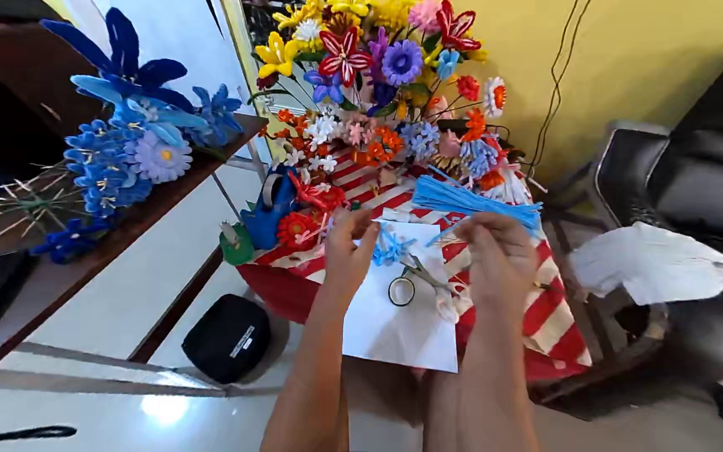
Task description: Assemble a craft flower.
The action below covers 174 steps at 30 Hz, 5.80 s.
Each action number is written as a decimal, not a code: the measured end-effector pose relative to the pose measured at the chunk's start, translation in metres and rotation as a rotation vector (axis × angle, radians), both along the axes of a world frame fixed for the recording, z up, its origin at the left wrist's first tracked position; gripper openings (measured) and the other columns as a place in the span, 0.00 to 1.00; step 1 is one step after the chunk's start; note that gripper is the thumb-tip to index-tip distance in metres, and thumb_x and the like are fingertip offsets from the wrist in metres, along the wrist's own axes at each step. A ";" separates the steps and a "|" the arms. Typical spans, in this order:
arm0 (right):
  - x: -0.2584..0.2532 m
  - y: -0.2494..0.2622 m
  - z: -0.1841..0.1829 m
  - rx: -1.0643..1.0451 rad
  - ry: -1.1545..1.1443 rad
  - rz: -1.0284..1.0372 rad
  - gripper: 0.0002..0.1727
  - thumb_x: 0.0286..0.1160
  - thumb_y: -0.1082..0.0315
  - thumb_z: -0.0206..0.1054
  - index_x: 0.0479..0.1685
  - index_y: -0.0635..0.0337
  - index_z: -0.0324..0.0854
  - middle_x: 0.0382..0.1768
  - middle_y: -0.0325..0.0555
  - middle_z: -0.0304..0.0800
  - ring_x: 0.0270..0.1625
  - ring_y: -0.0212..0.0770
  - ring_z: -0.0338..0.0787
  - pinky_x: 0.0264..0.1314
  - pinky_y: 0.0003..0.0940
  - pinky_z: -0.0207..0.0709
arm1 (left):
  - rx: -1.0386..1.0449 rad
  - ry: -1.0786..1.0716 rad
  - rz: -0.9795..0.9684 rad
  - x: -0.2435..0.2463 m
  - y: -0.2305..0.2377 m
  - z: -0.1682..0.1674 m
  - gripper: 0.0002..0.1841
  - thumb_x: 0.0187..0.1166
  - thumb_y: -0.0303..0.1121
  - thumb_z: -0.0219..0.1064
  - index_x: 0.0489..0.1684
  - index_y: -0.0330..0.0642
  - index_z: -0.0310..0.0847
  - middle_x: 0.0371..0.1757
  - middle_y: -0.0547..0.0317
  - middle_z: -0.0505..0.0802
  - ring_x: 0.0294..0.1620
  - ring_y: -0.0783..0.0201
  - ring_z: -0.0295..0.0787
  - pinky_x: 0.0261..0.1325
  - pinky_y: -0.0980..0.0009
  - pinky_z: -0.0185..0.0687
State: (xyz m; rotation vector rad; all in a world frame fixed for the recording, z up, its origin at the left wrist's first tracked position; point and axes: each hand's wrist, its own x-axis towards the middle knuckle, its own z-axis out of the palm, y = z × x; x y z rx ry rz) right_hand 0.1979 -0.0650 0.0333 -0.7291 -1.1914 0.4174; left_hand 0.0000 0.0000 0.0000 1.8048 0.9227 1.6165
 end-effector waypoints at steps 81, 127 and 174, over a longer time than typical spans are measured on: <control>0.001 0.063 -0.083 -0.323 -0.207 -0.113 0.06 0.72 0.78 0.68 0.41 0.71 0.89 0.38 0.44 0.92 0.43 0.25 0.89 0.53 0.20 0.84 | -0.349 0.888 0.035 0.008 0.067 -0.050 0.15 0.88 0.34 0.60 0.52 0.37 0.93 0.51 0.37 0.91 0.62 0.37 0.84 0.70 0.39 0.72; 0.009 0.053 -0.074 -0.408 -0.092 0.140 0.12 0.72 0.78 0.68 0.52 0.67 0.87 0.36 0.37 0.92 0.39 0.26 0.90 0.51 0.24 0.86 | -0.742 -0.220 -0.609 0.030 0.031 -0.036 0.10 0.82 0.19 0.62 0.35 0.36 0.89 0.28 0.65 0.94 0.30 0.74 0.91 0.40 0.78 0.89; 0.007 0.047 -0.069 -0.393 -0.291 0.189 0.04 0.75 0.75 0.67 0.39 0.65 0.87 0.37 0.36 0.91 0.43 0.22 0.88 0.53 0.18 0.83 | -0.376 0.095 -0.459 0.021 0.027 -0.036 0.05 0.78 0.27 0.70 0.38 0.35 0.90 0.34 0.68 0.93 0.38 0.81 0.88 0.49 0.81 0.85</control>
